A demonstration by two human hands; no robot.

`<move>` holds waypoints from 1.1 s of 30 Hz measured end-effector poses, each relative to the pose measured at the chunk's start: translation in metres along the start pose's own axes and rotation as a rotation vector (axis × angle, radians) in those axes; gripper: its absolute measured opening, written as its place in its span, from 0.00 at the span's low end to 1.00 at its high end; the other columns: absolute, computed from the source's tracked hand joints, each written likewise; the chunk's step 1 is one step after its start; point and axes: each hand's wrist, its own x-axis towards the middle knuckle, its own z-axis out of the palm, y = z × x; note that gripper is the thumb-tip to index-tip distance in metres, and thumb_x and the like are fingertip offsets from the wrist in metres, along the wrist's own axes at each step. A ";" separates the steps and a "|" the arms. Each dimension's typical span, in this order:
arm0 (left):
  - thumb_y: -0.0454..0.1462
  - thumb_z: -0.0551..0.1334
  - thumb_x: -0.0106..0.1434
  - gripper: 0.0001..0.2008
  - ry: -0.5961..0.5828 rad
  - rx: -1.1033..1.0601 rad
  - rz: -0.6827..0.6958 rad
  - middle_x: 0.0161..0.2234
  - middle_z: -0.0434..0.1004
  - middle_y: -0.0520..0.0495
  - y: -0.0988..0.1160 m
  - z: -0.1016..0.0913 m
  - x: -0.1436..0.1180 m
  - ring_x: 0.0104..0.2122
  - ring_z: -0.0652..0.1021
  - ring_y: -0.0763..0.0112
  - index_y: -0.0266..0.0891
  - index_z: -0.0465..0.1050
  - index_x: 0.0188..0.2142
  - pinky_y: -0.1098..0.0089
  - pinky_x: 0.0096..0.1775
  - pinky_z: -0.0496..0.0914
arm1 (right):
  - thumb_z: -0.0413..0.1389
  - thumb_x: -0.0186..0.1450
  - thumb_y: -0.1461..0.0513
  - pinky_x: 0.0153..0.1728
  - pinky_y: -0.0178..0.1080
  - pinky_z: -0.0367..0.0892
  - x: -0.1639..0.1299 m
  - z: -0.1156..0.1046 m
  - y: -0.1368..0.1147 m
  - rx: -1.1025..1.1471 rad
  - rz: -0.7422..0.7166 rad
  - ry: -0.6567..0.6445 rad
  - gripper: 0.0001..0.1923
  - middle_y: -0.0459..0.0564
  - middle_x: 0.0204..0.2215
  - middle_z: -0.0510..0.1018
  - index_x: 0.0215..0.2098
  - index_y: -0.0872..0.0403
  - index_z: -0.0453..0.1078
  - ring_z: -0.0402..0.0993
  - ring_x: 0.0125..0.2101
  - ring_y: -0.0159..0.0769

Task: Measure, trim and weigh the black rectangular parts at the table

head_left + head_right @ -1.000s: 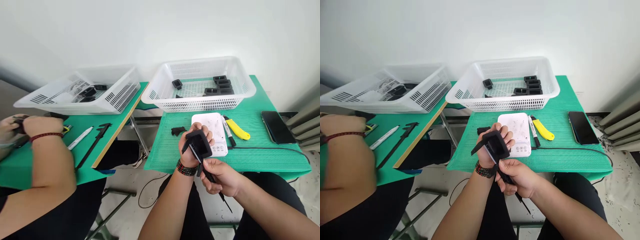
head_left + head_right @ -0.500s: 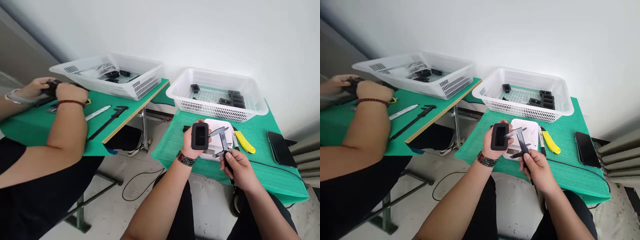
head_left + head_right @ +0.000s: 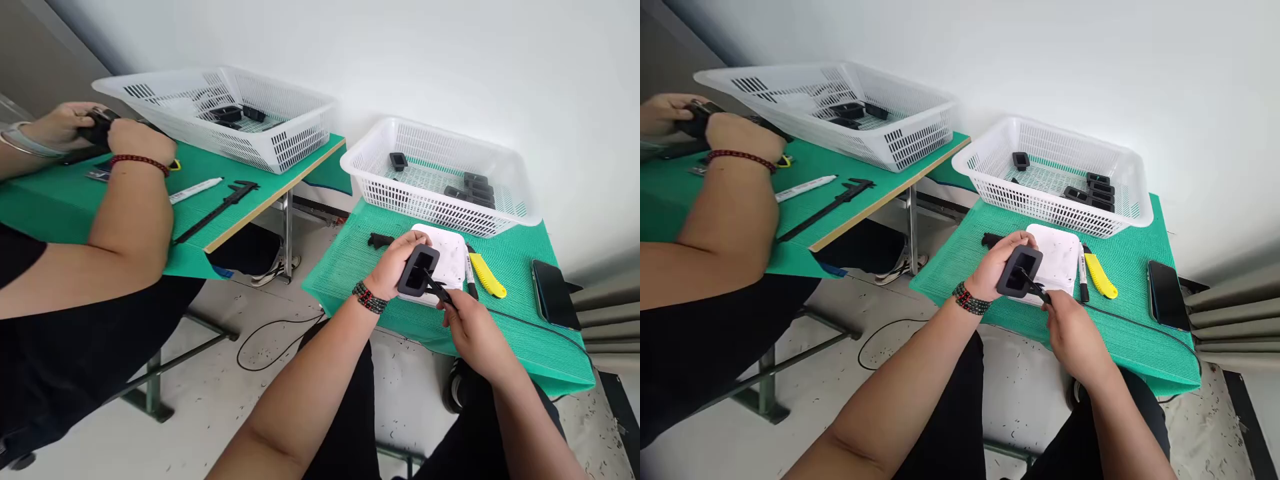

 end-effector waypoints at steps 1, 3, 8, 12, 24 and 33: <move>0.41 0.71 0.58 0.11 -0.001 0.020 0.007 0.28 0.72 0.51 0.000 0.001 0.000 0.24 0.71 0.75 0.36 0.74 0.31 0.74 0.28 0.67 | 0.43 0.74 0.63 0.33 0.40 0.65 -0.001 0.000 -0.002 -0.023 -0.009 -0.005 0.10 0.53 0.32 0.76 0.41 0.53 0.66 0.72 0.30 0.40; 0.41 0.70 0.58 0.11 -0.012 0.037 0.018 0.28 0.73 0.51 0.000 0.004 -0.001 0.24 0.71 0.76 0.36 0.74 0.31 0.74 0.29 0.66 | 0.43 0.74 0.64 0.34 0.41 0.66 -0.003 0.000 -0.004 -0.064 -0.031 0.008 0.10 0.56 0.36 0.78 0.43 0.54 0.66 0.73 0.33 0.42; 0.42 0.69 0.58 0.11 -0.039 0.098 0.050 0.28 0.72 0.51 -0.001 0.011 -0.005 0.26 0.70 0.74 0.36 0.74 0.29 0.72 0.30 0.64 | 0.45 0.74 0.63 0.33 0.41 0.64 -0.005 0.004 -0.007 -0.182 -0.082 0.118 0.08 0.57 0.37 0.77 0.43 0.54 0.67 0.73 0.34 0.43; 0.42 0.68 0.60 0.11 -0.004 0.178 0.064 0.27 0.71 0.51 -0.009 0.019 -0.009 0.27 0.69 0.72 0.37 0.74 0.27 0.71 0.32 0.64 | 0.48 0.73 0.62 0.29 0.40 0.59 -0.004 0.004 -0.005 -0.286 -0.055 0.248 0.08 0.53 0.33 0.75 0.41 0.53 0.68 0.68 0.29 0.41; 0.39 0.67 0.60 0.10 0.020 -0.001 -0.097 0.24 0.67 0.54 -0.015 0.021 -0.008 0.24 0.66 0.76 0.35 0.73 0.26 0.72 0.29 0.62 | 0.48 0.76 0.52 0.27 0.38 0.57 0.000 -0.006 0.007 -0.237 -0.051 0.167 0.18 0.50 0.26 0.75 0.37 0.53 0.72 0.69 0.26 0.38; 0.34 0.61 0.67 0.11 0.101 -0.204 -0.231 0.21 0.67 0.54 -0.002 0.014 -0.005 0.20 0.68 0.76 0.36 0.69 0.26 0.73 0.26 0.64 | 0.54 0.72 0.56 0.28 0.37 0.62 -0.002 -0.004 0.008 -0.101 0.023 0.247 0.08 0.49 0.28 0.78 0.38 0.51 0.68 0.73 0.27 0.38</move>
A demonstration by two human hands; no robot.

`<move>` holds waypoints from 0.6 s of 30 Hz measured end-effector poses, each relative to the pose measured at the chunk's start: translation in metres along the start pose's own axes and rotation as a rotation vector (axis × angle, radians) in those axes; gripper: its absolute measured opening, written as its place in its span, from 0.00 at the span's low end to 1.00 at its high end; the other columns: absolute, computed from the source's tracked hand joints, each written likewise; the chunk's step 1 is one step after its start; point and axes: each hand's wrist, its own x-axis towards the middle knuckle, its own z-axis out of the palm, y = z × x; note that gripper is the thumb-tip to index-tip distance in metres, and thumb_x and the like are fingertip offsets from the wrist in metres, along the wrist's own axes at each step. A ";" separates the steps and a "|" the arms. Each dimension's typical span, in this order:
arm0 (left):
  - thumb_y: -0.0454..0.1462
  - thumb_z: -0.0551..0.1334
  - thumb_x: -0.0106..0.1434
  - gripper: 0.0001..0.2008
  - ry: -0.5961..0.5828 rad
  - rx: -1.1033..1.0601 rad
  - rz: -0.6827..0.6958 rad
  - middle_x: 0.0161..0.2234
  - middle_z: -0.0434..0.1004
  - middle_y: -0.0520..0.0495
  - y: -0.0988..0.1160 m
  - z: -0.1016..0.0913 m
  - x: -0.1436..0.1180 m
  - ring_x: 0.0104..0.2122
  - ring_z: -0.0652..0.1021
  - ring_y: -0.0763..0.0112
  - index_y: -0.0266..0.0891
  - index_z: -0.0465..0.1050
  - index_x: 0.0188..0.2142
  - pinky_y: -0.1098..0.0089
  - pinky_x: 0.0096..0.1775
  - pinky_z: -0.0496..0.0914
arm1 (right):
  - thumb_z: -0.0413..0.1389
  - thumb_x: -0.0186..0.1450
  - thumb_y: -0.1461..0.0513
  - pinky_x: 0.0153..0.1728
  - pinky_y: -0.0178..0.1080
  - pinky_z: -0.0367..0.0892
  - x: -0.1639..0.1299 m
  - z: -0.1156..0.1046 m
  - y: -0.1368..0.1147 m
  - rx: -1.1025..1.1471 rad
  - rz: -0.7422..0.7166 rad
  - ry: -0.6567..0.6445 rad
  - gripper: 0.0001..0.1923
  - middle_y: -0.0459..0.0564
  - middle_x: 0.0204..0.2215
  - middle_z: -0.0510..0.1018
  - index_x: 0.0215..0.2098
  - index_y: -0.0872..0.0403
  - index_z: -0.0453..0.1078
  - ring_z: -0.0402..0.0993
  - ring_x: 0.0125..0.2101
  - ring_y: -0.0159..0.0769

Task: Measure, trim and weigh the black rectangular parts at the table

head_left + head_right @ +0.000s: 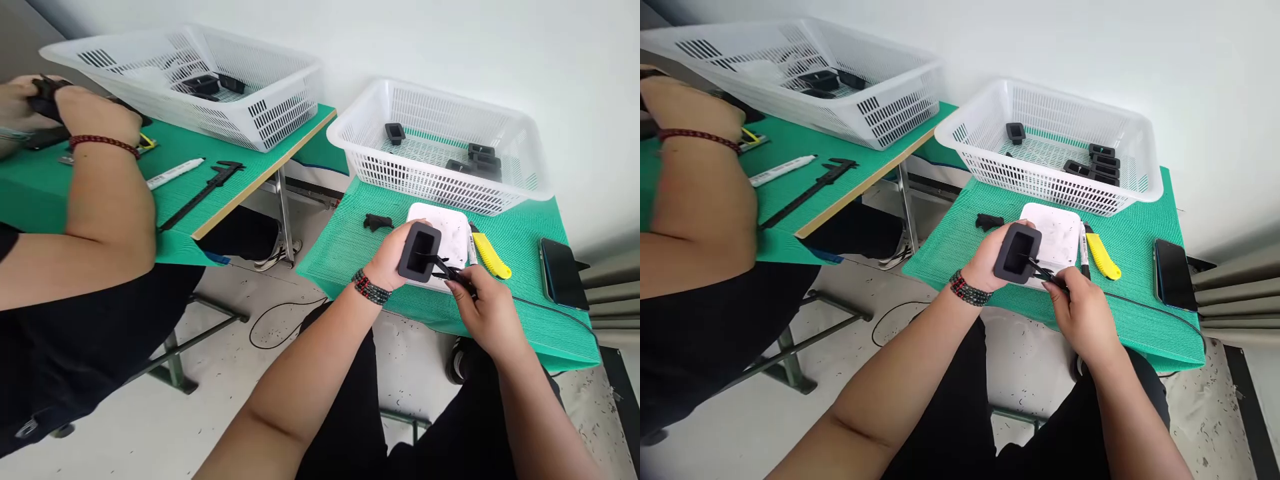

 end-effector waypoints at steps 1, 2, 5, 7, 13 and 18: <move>0.35 0.61 0.67 0.12 0.013 -0.007 -0.009 0.21 0.67 0.54 0.001 -0.001 0.000 0.20 0.69 0.76 0.36 0.69 0.26 0.73 0.26 0.64 | 0.54 0.72 0.56 0.27 0.37 0.62 0.000 0.000 0.000 -0.009 -0.014 0.011 0.09 0.48 0.26 0.77 0.35 0.51 0.67 0.72 0.26 0.37; 0.35 0.61 0.67 0.12 0.026 -0.011 -0.015 0.20 0.66 0.54 0.002 -0.001 0.001 0.20 0.68 0.76 0.36 0.69 0.26 0.73 0.26 0.64 | 0.54 0.72 0.57 0.27 0.37 0.61 0.000 0.000 0.000 -0.016 -0.027 0.017 0.10 0.48 0.24 0.76 0.33 0.51 0.67 0.71 0.25 0.37; 0.36 0.62 0.67 0.13 0.053 0.003 -0.018 0.20 0.65 0.54 0.002 -0.002 0.001 0.19 0.68 0.76 0.37 0.68 0.25 0.73 0.25 0.63 | 0.53 0.73 0.59 0.28 0.36 0.64 0.000 0.001 -0.001 -0.003 -0.049 0.009 0.07 0.48 0.25 0.78 0.37 0.51 0.69 0.74 0.25 0.37; 0.35 0.63 0.66 0.13 0.066 0.022 -0.015 0.20 0.65 0.55 0.001 -0.001 0.001 0.19 0.68 0.77 0.37 0.68 0.24 0.74 0.24 0.62 | 0.51 0.73 0.61 0.28 0.36 0.65 0.000 0.002 -0.001 0.014 -0.045 -0.009 0.06 0.48 0.27 0.81 0.40 0.51 0.70 0.77 0.26 0.38; 0.33 0.63 0.64 0.12 0.079 0.076 -0.002 0.21 0.65 0.55 -0.002 0.000 0.001 0.20 0.67 0.78 0.36 0.68 0.23 0.74 0.25 0.62 | 0.50 0.74 0.62 0.29 0.38 0.67 0.000 0.001 0.001 0.003 -0.087 -0.064 0.07 0.52 0.34 0.84 0.46 0.52 0.70 0.82 0.31 0.43; 0.33 0.65 0.61 0.10 0.045 0.146 0.031 0.22 0.67 0.54 -0.003 -0.002 0.001 0.22 0.68 0.77 0.35 0.70 0.24 0.74 0.26 0.63 | 0.52 0.74 0.63 0.31 0.38 0.69 0.003 0.000 0.002 -0.001 -0.195 -0.044 0.06 0.51 0.33 0.81 0.44 0.53 0.71 0.79 0.32 0.40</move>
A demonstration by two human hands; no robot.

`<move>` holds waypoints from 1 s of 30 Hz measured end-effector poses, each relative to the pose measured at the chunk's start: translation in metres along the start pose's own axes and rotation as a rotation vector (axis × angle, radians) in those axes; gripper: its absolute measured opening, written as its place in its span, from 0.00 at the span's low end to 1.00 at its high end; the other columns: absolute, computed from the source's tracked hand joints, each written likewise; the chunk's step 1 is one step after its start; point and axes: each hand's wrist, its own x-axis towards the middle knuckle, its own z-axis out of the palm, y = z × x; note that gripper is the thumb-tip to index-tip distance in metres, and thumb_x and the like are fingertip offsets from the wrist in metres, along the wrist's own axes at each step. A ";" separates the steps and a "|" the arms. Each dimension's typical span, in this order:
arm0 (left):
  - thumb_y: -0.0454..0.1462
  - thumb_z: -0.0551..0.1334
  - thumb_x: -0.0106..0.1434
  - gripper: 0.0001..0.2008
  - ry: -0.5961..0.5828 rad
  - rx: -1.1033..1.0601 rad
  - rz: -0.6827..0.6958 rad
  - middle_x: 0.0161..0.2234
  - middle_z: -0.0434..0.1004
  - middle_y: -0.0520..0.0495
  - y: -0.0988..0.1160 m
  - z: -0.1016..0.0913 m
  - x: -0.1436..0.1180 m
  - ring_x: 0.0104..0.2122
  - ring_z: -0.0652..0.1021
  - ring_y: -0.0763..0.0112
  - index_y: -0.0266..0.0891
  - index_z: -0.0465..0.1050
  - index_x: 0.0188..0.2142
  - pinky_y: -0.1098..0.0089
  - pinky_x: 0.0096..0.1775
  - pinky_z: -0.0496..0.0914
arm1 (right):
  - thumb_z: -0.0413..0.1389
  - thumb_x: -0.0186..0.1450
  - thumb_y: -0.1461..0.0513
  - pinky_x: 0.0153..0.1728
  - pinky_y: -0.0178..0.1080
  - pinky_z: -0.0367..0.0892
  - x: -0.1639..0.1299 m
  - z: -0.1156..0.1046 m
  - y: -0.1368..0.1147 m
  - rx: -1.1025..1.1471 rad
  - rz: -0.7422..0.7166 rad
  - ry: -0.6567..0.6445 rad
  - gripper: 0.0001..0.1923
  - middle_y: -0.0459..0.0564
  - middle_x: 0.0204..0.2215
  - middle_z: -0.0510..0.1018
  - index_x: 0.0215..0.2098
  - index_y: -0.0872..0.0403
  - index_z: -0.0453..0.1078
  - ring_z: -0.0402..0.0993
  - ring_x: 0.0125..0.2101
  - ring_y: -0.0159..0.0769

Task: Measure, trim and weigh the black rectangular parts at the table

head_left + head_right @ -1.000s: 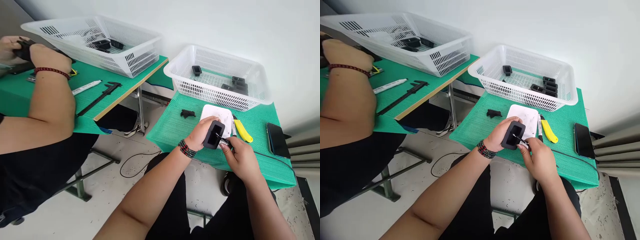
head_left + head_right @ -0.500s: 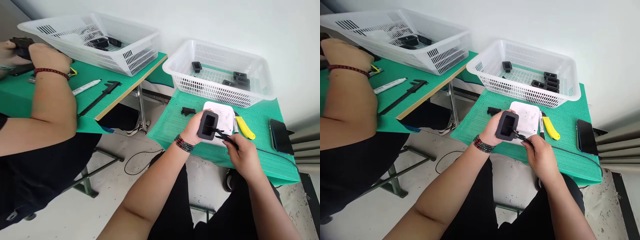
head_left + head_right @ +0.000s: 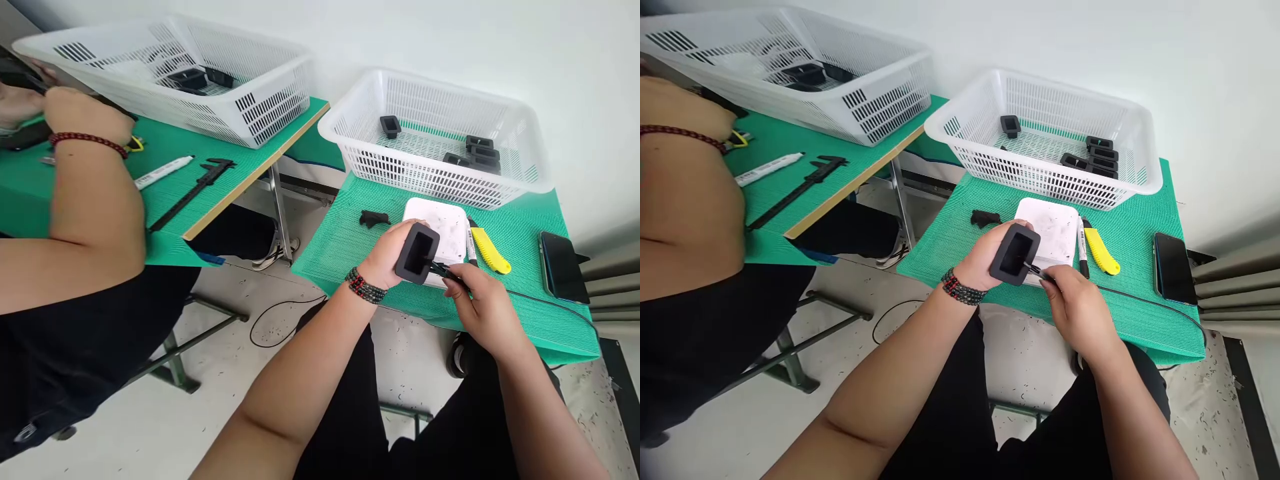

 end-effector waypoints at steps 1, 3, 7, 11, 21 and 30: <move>0.33 0.65 0.61 0.09 -0.006 0.003 -0.001 0.23 0.67 0.54 0.000 0.000 0.000 0.22 0.68 0.77 0.35 0.71 0.25 0.74 0.26 0.63 | 0.52 0.74 0.63 0.32 0.38 0.69 0.001 0.000 0.001 -0.004 -0.024 0.018 0.06 0.52 0.34 0.81 0.43 0.53 0.72 0.78 0.33 0.40; 0.33 0.66 0.60 0.08 -0.009 0.000 0.006 0.23 0.68 0.54 -0.001 0.001 -0.001 0.23 0.68 0.77 0.35 0.72 0.25 0.74 0.27 0.64 | 0.54 0.74 0.63 0.33 0.38 0.69 0.001 -0.001 0.002 -0.019 -0.054 0.067 0.06 0.52 0.33 0.79 0.41 0.53 0.72 0.77 0.33 0.39; 0.33 0.66 0.60 0.09 -0.022 0.016 0.038 0.24 0.70 0.53 -0.004 0.003 -0.001 0.23 0.69 0.76 0.35 0.72 0.24 0.73 0.28 0.64 | 0.55 0.73 0.64 0.32 0.38 0.69 0.001 -0.001 0.003 -0.049 -0.080 0.145 0.06 0.51 0.32 0.74 0.38 0.54 0.73 0.73 0.31 0.37; 0.32 0.64 0.60 0.09 -0.023 0.030 0.047 0.23 0.68 0.53 -0.007 0.001 0.002 0.23 0.67 0.77 0.35 0.71 0.23 0.74 0.27 0.62 | 0.54 0.72 0.68 0.32 0.38 0.69 0.001 -0.001 0.001 -0.049 -0.117 0.131 0.07 0.50 0.32 0.74 0.42 0.55 0.74 0.72 0.31 0.37; 0.33 0.63 0.64 0.11 -0.043 0.020 0.006 0.23 0.66 0.54 -0.001 0.001 -0.002 0.22 0.67 0.77 0.36 0.70 0.25 0.74 0.27 0.63 | 0.49 0.73 0.70 0.36 0.40 0.72 0.000 0.000 -0.003 -0.025 -0.130 0.055 0.16 0.53 0.37 0.77 0.53 0.53 0.73 0.76 0.36 0.39; 0.31 0.60 0.64 0.11 0.085 -0.054 0.002 0.22 0.67 0.53 0.002 0.002 -0.001 0.22 0.68 0.77 0.35 0.71 0.24 0.74 0.27 0.64 | 0.54 0.73 0.63 0.34 0.42 0.72 0.000 0.001 0.001 -0.062 0.008 0.243 0.05 0.50 0.32 0.80 0.43 0.52 0.73 0.79 0.33 0.40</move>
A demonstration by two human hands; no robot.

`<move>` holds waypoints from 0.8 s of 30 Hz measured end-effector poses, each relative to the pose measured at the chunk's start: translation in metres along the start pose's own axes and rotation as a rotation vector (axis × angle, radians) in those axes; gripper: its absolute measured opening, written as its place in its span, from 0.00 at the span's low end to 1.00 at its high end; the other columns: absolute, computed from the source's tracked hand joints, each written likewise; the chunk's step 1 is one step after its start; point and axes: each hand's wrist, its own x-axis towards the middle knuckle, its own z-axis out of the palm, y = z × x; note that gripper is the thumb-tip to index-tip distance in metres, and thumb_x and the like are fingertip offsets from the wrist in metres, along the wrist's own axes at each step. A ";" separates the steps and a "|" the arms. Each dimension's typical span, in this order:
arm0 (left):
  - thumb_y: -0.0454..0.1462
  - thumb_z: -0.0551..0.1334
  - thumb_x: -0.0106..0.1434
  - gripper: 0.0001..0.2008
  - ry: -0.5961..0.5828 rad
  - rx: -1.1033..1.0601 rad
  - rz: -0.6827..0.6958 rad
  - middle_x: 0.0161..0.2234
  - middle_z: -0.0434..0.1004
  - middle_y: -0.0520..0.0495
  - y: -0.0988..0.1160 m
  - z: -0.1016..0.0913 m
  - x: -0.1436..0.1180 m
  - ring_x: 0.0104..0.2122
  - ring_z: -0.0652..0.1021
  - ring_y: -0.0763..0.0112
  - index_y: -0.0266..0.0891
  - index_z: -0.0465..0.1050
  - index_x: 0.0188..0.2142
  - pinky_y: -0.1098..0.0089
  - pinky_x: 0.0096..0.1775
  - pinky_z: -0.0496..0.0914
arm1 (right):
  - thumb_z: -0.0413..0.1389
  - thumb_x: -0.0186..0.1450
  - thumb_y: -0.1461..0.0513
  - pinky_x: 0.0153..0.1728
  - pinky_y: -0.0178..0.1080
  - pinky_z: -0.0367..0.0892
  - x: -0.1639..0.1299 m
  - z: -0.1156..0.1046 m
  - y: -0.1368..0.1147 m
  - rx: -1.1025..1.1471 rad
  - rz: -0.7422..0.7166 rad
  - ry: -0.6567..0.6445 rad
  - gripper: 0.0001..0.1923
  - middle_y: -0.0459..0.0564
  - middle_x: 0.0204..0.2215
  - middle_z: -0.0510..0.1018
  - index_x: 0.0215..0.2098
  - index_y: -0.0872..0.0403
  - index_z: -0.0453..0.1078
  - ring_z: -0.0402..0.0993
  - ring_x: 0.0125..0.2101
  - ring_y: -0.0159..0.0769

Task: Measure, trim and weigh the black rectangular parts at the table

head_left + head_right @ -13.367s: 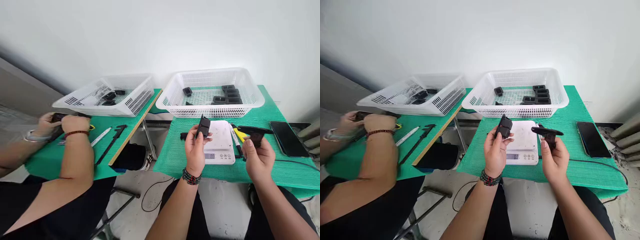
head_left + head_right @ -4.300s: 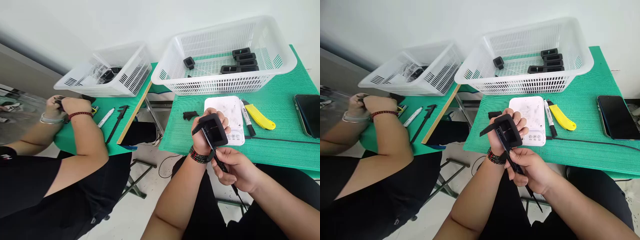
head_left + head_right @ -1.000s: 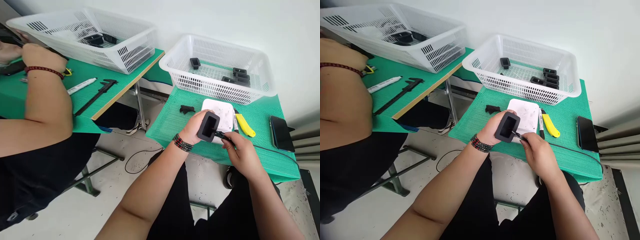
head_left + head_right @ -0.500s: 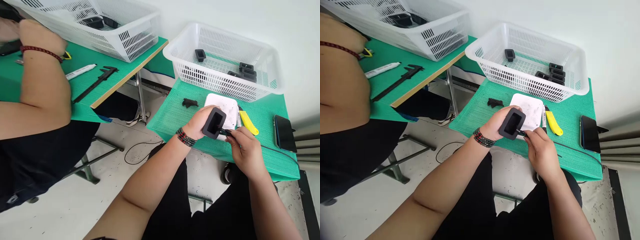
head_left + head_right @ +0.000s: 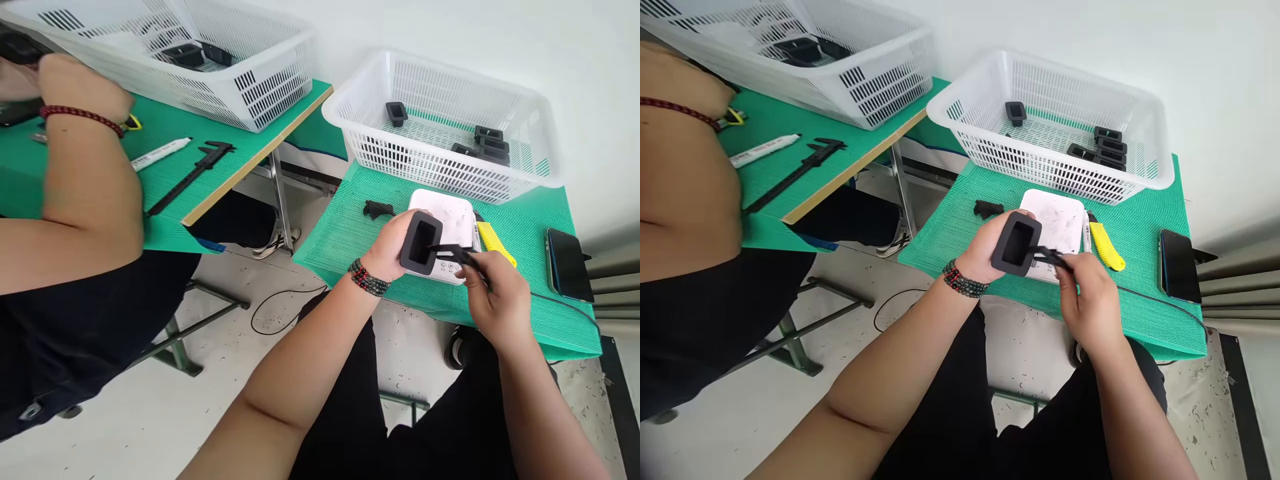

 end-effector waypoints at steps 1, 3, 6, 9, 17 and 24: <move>0.31 0.60 0.64 0.11 0.041 -0.013 0.007 0.22 0.67 0.53 0.000 0.000 0.000 0.22 0.68 0.77 0.35 0.71 0.24 0.74 0.27 0.64 | 0.55 0.72 0.62 0.31 0.41 0.71 0.000 -0.001 0.001 0.018 0.077 0.037 0.03 0.49 0.30 0.80 0.42 0.51 0.72 0.78 0.31 0.40; 0.32 0.61 0.65 0.10 0.139 -0.029 0.089 0.23 0.68 0.54 0.001 -0.001 0.000 0.23 0.69 0.76 0.36 0.71 0.26 0.74 0.26 0.65 | 0.56 0.72 0.59 0.27 0.40 0.69 -0.001 -0.001 0.001 0.096 0.239 0.113 0.04 0.45 0.25 0.78 0.40 0.51 0.70 0.77 0.25 0.38; 0.34 0.61 0.66 0.09 0.277 -0.020 0.350 0.24 0.68 0.54 0.000 -0.002 0.000 0.24 0.71 0.75 0.38 0.70 0.28 0.74 0.27 0.65 | 0.56 0.71 0.56 0.21 0.37 0.66 -0.001 0.000 -0.002 0.256 0.376 0.146 0.07 0.42 0.20 0.75 0.38 0.51 0.68 0.73 0.19 0.35; 0.39 0.60 0.68 0.10 0.352 0.025 0.552 0.25 0.66 0.55 -0.004 0.000 -0.001 0.23 0.69 0.75 0.41 0.68 0.29 0.73 0.27 0.65 | 0.57 0.70 0.56 0.19 0.36 0.64 -0.002 0.006 -0.006 0.319 0.392 0.076 0.08 0.41 0.19 0.73 0.37 0.51 0.69 0.72 0.18 0.34; 0.47 0.60 0.69 0.12 0.423 0.164 0.685 0.29 0.66 0.54 -0.022 0.001 -0.003 0.27 0.70 0.72 0.44 0.67 0.33 0.71 0.33 0.66 | 0.56 0.71 0.57 0.21 0.37 0.63 -0.009 0.017 -0.016 0.267 0.349 0.003 0.07 0.44 0.22 0.75 0.37 0.51 0.70 0.71 0.19 0.34; 0.41 0.56 0.71 0.13 0.451 0.100 0.614 0.28 0.63 0.54 -0.022 0.011 -0.008 0.27 0.68 0.73 0.43 0.65 0.29 0.71 0.34 0.66 | 0.55 0.72 0.59 0.24 0.38 0.64 -0.008 0.023 -0.023 0.262 0.296 -0.081 0.09 0.45 0.22 0.75 0.34 0.51 0.69 0.72 0.21 0.35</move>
